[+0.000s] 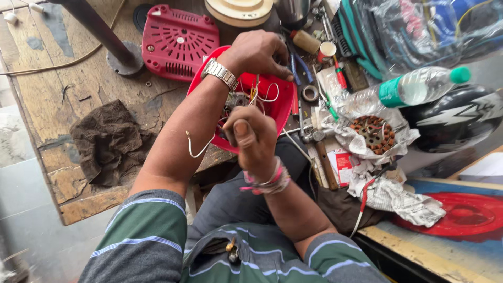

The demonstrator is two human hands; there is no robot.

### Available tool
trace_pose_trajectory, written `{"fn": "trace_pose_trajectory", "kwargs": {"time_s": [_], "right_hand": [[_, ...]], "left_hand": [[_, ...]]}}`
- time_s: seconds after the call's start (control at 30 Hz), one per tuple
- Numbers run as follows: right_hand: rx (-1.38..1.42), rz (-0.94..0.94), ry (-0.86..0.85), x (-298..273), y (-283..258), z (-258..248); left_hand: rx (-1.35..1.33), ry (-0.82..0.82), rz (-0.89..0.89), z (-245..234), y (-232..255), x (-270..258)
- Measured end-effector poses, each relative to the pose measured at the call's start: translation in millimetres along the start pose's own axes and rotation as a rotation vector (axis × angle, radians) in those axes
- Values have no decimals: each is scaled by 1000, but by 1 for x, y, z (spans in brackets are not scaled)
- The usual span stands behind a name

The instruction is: The person uses a screwdriver to tighten screws on a small motor assembly held in a red plastic container. They then manipulate the internal wires and connect a white power cord to the motor assembly.

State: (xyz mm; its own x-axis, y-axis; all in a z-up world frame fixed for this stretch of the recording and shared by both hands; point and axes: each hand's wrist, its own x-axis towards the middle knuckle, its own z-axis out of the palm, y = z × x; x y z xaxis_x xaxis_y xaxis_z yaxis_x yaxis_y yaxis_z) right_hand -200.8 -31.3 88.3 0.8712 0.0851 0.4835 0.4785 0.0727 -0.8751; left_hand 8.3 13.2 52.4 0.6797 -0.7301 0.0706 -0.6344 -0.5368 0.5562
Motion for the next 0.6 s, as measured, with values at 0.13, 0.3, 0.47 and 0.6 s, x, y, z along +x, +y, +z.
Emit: {"fn": "trace_pose_trajectory", "kwargs": {"time_s": [0.13, 0.3, 0.47, 0.6], "right_hand": [[557, 59, -732, 49, -4, -31], [864, 119, -1030, 68, 25, -38], [69, -12, 242, -17, 25, -4], [-9, -173, 285, -12, 17, 9]], "left_hand": [[-7, -4, 17, 6, -4, -1], [4, -60, -49, -1, 1, -1], [-31, 20, 22, 8, -4, -1], [3, 19, 27, -2, 0, 0]]}}
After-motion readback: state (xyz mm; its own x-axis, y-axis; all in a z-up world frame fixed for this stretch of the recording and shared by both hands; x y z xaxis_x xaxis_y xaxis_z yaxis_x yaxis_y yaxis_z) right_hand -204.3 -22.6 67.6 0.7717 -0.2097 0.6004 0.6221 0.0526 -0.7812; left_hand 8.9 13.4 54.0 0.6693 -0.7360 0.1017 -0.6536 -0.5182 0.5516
